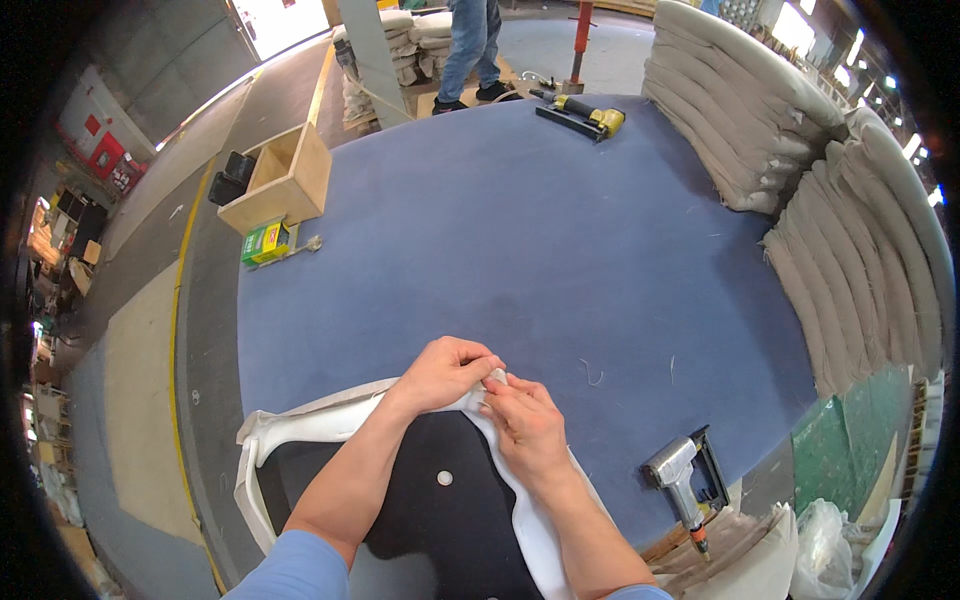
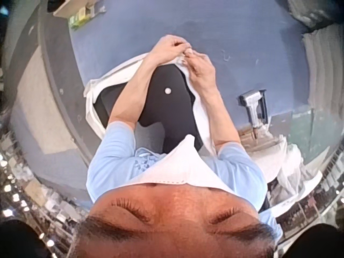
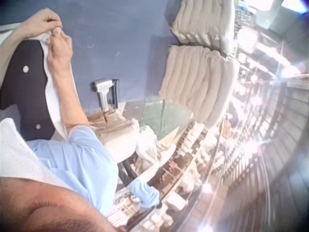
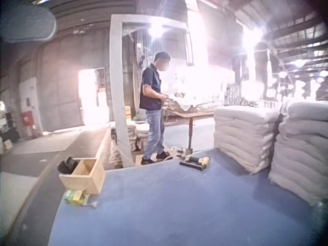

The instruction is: The person stretches and secures white fabric over a black chair base using a staple gun. They repeatedly fold edges, pull the fabric taut, and staple it in place while working at a blue workbench in a factory setting.

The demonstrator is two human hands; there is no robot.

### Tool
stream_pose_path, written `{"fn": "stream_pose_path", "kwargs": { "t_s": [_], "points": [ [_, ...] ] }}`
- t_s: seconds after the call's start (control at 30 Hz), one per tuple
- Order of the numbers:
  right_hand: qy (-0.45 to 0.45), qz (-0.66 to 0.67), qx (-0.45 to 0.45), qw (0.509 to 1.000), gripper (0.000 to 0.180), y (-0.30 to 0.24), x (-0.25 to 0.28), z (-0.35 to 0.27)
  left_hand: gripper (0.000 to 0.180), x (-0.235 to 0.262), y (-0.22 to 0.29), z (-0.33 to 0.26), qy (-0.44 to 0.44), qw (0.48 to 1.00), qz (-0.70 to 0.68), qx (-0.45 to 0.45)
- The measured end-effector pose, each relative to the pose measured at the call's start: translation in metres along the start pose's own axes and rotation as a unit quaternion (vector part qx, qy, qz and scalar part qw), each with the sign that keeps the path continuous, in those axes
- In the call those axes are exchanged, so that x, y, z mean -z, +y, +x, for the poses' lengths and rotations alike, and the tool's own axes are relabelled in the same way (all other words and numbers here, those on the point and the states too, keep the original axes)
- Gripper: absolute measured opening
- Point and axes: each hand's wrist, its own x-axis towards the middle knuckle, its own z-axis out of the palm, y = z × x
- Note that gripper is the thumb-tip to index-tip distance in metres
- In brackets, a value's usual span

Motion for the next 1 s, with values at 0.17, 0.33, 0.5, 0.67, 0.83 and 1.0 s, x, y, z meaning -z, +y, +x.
{"fn": "stream_pose_path", "kwargs": {
  "t_s": [0.17,0.33,0.5,0.67,0.83,1.0],
  "points": [
    [-0.007,-0.046,0.010,0.999,0.016,-0.002,-0.002,-0.010,0.035,-0.003,0.001,0.007,-0.044,0.999,0.008,-0.017],
    [-0.071,-0.119,0.010,0.990,0.028,-0.012,-0.007,-0.014,0.033,0.001,-0.017,0.010,-0.067,0.994,-0.072,-0.043],
    [-0.095,-0.083,0.027,0.992,0.033,-0.020,0.020,-0.027,0.030,-0.004,0.000,0.005,-0.086,0.993,-0.077,-0.018],
    [0.015,-0.097,-0.199,0.975,0.036,-0.022,0.142,-0.071,0.033,0.007,-0.007,-0.004,-0.082,0.994,0.008,-0.072],
    [-0.035,-0.331,-0.337,0.881,0.038,0.015,0.209,-0.165,0.038,0.006,0.004,-0.005,-0.102,0.992,0.038,-0.062],
    [-0.012,-0.343,-0.347,0.872,0.042,0.040,0.190,-0.171,0.040,0.007,-0.006,-0.003,-0.103,0.991,0.035,-0.078]
  ]
}}
